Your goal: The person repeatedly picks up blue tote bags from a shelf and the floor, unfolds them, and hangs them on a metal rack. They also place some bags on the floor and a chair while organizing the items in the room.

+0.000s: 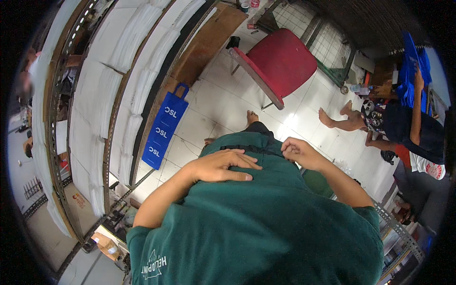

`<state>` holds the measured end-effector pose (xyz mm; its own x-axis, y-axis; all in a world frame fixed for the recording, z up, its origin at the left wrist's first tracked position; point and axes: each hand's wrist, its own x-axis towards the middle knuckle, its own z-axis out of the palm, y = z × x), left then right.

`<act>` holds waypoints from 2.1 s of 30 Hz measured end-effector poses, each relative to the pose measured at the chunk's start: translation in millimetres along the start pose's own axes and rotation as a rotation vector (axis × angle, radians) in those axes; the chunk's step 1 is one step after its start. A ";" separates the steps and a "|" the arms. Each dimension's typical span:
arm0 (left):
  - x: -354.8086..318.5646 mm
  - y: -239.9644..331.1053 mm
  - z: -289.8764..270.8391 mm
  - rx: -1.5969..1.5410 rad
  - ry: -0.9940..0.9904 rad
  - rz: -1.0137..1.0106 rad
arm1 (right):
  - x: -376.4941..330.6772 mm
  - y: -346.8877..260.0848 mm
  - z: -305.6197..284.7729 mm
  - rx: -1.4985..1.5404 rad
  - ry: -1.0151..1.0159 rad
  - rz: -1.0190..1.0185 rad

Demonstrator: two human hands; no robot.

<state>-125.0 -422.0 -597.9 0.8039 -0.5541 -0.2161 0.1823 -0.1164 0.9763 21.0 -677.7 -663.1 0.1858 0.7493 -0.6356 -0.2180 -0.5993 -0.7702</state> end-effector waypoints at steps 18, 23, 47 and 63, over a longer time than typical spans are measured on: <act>55.4 -48.0 -8.1 -0.074 0.252 -0.305 | 27.1 -24.5 14.8 -0.166 -0.096 -0.019; 70.0 -55.3 -5.6 -0.091 0.155 -0.243 | 28.7 -37.3 10.9 -0.015 -0.203 0.072; 44.7 -44.9 -3.5 0.094 0.423 -0.216 | 41.5 -12.5 42.5 0.516 0.146 -0.128; 58.6 -62.2 5.1 0.149 0.366 -0.150 | 32.0 -1.9 43.1 0.348 0.251 -0.197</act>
<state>-92.1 -451.4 -671.3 0.9276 -0.1962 -0.3180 0.2503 -0.3058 0.9186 -13.9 -640.5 -679.7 0.4726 0.7223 -0.5048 -0.4551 -0.2905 -0.8417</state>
